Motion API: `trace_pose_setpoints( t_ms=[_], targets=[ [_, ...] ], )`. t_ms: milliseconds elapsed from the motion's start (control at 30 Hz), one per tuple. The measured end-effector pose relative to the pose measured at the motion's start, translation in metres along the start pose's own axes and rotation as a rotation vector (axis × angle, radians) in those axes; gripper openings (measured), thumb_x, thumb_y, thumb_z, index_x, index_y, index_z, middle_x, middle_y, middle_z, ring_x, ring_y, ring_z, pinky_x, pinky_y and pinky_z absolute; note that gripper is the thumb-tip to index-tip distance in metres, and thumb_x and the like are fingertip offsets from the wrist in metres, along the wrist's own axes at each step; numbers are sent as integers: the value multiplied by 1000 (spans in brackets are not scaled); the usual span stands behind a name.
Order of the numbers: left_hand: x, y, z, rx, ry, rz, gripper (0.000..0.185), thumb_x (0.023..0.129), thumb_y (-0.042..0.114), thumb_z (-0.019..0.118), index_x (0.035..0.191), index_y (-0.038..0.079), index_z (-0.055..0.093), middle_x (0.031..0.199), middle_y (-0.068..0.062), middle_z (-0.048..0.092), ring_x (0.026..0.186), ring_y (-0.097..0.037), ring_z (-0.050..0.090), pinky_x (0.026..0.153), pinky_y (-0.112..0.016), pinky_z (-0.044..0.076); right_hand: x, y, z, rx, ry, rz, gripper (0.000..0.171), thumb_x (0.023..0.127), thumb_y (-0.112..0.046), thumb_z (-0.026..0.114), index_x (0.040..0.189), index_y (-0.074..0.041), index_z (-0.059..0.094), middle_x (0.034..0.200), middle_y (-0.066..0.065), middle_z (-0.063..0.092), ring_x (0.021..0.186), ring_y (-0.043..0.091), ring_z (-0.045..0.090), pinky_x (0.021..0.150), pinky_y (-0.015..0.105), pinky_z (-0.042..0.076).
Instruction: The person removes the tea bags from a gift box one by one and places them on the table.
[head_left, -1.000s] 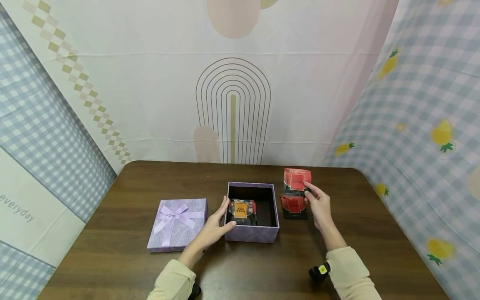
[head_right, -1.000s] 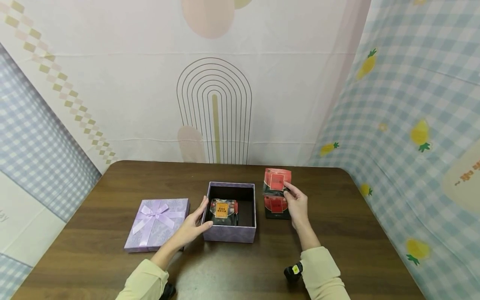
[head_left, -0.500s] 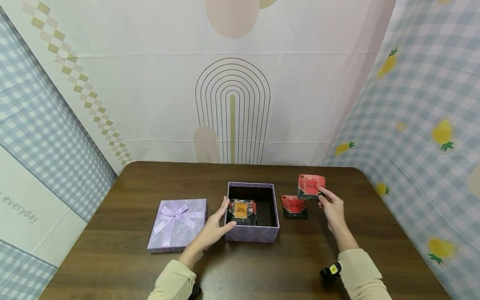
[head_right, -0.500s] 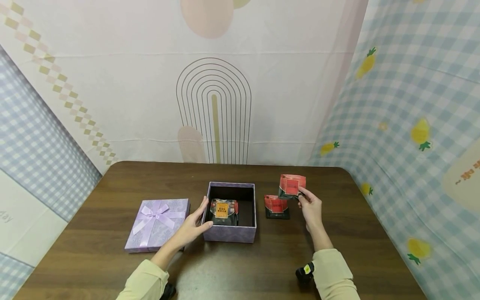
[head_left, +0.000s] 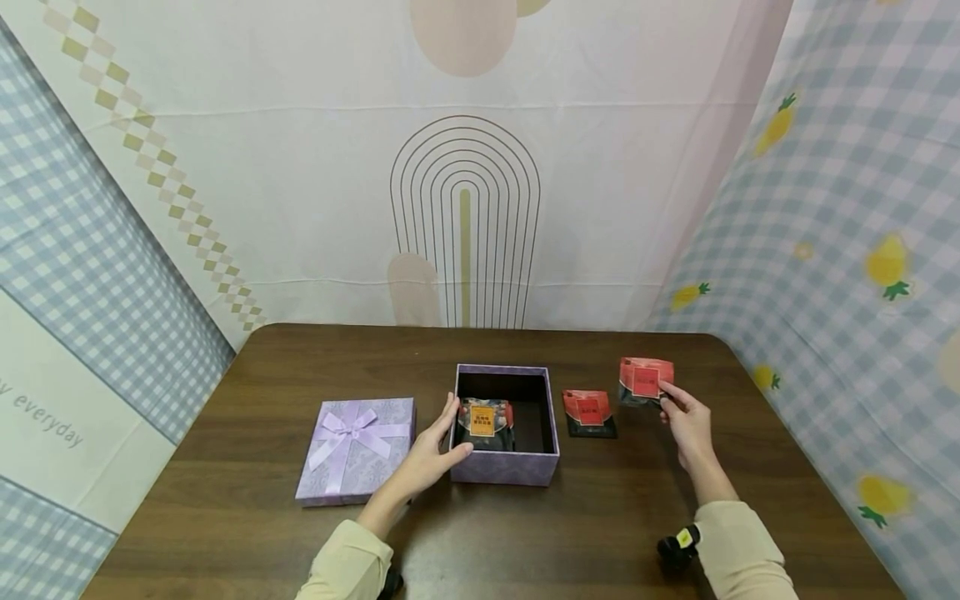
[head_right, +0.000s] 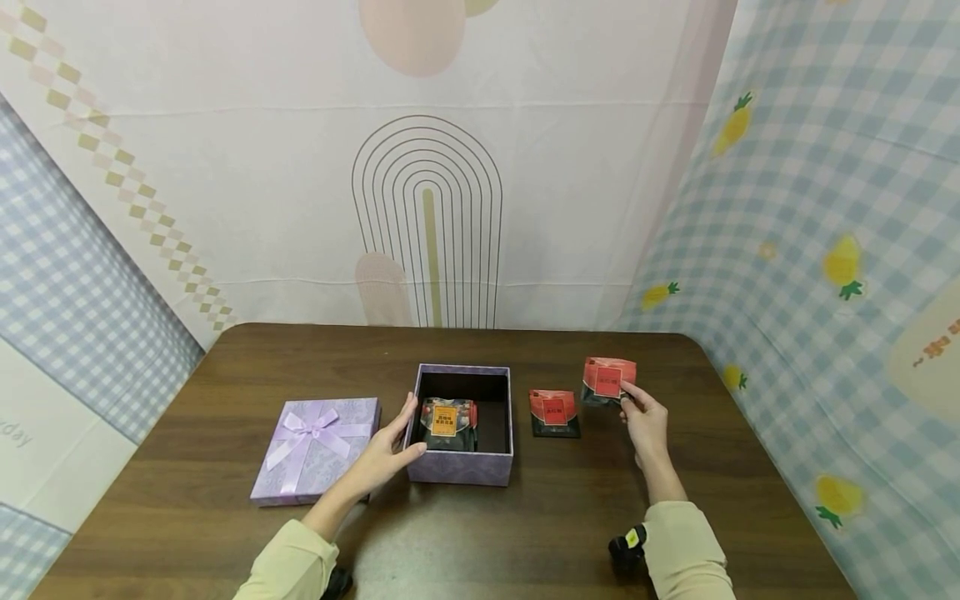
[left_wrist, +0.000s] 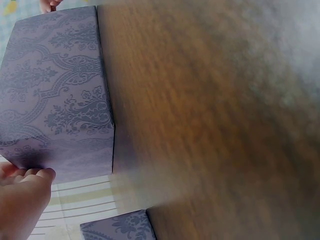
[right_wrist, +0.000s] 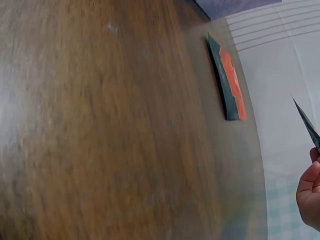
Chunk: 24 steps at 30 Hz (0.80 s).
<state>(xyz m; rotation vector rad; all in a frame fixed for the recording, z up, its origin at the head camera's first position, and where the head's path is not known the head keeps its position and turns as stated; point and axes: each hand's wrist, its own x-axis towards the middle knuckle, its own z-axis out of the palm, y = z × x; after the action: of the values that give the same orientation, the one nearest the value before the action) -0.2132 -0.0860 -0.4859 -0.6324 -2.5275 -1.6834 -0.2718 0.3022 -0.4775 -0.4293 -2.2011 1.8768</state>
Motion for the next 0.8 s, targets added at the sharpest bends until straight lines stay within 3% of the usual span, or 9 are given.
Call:
trace_pose_setpoints(
  t_ms=[100, 200, 367, 433, 700, 800],
  targets=[
    [0, 2, 0, -9, -5, -11, 71, 83, 8, 63, 141, -5, 25, 148, -24, 12, 135, -33, 17, 107, -49, 15, 2, 1, -3, -25, -2, -1, 37, 91, -1, 47, 128, 5, 48, 81, -22, 54, 62, 0, 51, 60, 15, 46],
    [-2, 18, -3, -16, -12, -39, 70, 83, 4, 62, 140, -7, 23, 147, -23, 12, 135, -33, 16, 108, -47, 14, 2, 0, -6, -44, -12, -2, 38, 92, -1, 46, 129, 5, 48, 80, -22, 53, 62, -1, 51, 60, 15, 47],
    [-1, 13, -3, -15, -24, -33, 71, 83, 5, 62, 141, -7, 22, 147, -24, 11, 135, -33, 16, 108, -48, 15, 2, 1, -8, -70, -23, -2, 38, 92, -1, 45, 129, 5, 47, 81, -20, 53, 62, -1, 51, 61, 15, 47],
    [0, 1, -1, -17, -23, -22, 72, 84, 8, 62, 142, -4, 22, 148, -23, 11, 135, -32, 16, 108, -47, 15, 2, 4, -9, -89, -29, -4, 38, 92, -2, 45, 129, 5, 47, 84, -17, 54, 62, -2, 50, 61, 15, 47],
    [0, 1, -1, -23, -22, -32, 72, 84, 9, 63, 142, -3, 21, 149, -21, 10, 136, -30, 15, 108, -46, 14, 5, 16, -13, -248, -104, 12, 38, 92, -1, 44, 129, 7, 47, 92, -1, 56, 64, 3, 51, 57, 17, 45],
    [-2, 2, -1, -20, -19, -49, 72, 84, 9, 63, 143, -1, 21, 150, -18, 10, 136, -30, 16, 108, -46, 15, 4, 22, -14, -354, -135, -9, 37, 91, -1, 44, 127, 8, 49, 95, 12, 59, 64, 5, 52, 55, 18, 44]
  ],
)
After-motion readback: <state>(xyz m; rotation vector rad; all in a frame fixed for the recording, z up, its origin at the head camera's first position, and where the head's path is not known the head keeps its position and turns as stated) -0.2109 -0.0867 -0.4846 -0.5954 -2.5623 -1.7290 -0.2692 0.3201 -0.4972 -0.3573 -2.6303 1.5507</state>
